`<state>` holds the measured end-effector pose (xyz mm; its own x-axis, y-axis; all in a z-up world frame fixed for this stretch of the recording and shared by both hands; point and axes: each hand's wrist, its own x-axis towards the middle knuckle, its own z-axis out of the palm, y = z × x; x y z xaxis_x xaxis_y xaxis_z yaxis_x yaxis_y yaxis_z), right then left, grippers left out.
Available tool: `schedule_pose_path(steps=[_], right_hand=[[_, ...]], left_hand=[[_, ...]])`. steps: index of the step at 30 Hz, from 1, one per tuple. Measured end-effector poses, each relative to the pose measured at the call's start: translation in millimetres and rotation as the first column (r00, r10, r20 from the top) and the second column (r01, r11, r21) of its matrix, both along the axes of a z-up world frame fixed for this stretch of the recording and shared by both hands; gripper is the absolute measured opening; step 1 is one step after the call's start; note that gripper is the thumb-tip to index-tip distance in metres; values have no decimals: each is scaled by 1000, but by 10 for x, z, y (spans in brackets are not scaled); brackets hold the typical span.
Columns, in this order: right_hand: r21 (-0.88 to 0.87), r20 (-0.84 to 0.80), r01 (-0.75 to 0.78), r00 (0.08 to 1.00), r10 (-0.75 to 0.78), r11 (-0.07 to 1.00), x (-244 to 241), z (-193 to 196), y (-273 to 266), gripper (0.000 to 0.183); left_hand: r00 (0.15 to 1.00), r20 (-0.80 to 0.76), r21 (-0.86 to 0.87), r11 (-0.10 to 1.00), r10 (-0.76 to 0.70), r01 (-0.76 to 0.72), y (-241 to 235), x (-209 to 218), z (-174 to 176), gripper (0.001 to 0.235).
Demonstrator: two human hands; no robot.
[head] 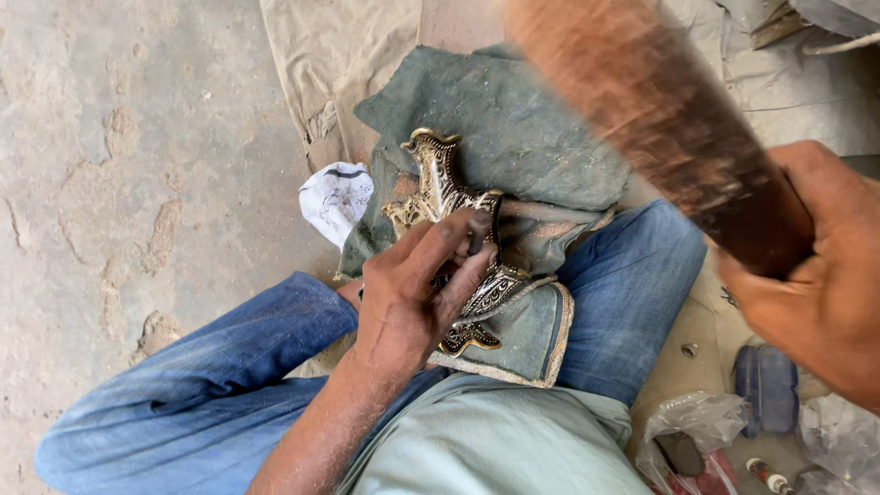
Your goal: The person sits on the ground and repeatedly hammers a small ornate metal piece using a chisel and a wooden mallet. The person holds the chisel against the metal object and strikes it with the mallet to shape or emboss the surface.
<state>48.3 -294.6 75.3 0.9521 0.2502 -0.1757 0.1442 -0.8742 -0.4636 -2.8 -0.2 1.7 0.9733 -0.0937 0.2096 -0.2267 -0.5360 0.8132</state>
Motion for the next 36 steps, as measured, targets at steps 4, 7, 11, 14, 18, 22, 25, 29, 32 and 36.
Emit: schedule_pose_path(steps=[4,7,11,14,18,22,25,29,32,36], right_hand=[[-161,101,-151,980,169,975,-65,-63,-52,47],[12,72,65,995,-66,998,-64,-171,-31,38],[-314,-7,-36,999,36,949,3,-257,-43,39],[-444,-116,-36,993,-17,895,-13,-273,-90,40],[440,2,153,985,-171,885,-132,-335,-132,45],[225,-147,100,987,-68,969,-224,-243,-152,35],[-83,-127,-47,991,36,995,-179,-70,-22,36],[-200,-71,-120,992,108,972,-81,177,248,31],[-347,-153,-118,986,68,930,-49,215,353,27],[-265,-162,-27,987,-17,964,-121,-25,140,28]], left_hand=[[999,38,7,1000,-13,13,18,6,52,31],[1000,17,-18,1000,-14,15,79,-69,37,35],[998,-56,-55,998,-27,24,117,-70,36,40],[998,-53,18,999,-36,37,123,-39,33,43],[996,25,47,996,-82,80,132,-66,14,42],[997,-12,67,995,-72,73,120,-30,31,41],[997,-28,79,994,-67,70,137,-22,17,40],[994,-16,33,993,-109,109,148,-7,19,40],[989,-12,12,989,-149,149,192,-18,-5,37],[982,-21,-11,982,-188,188,206,24,-26,35]])
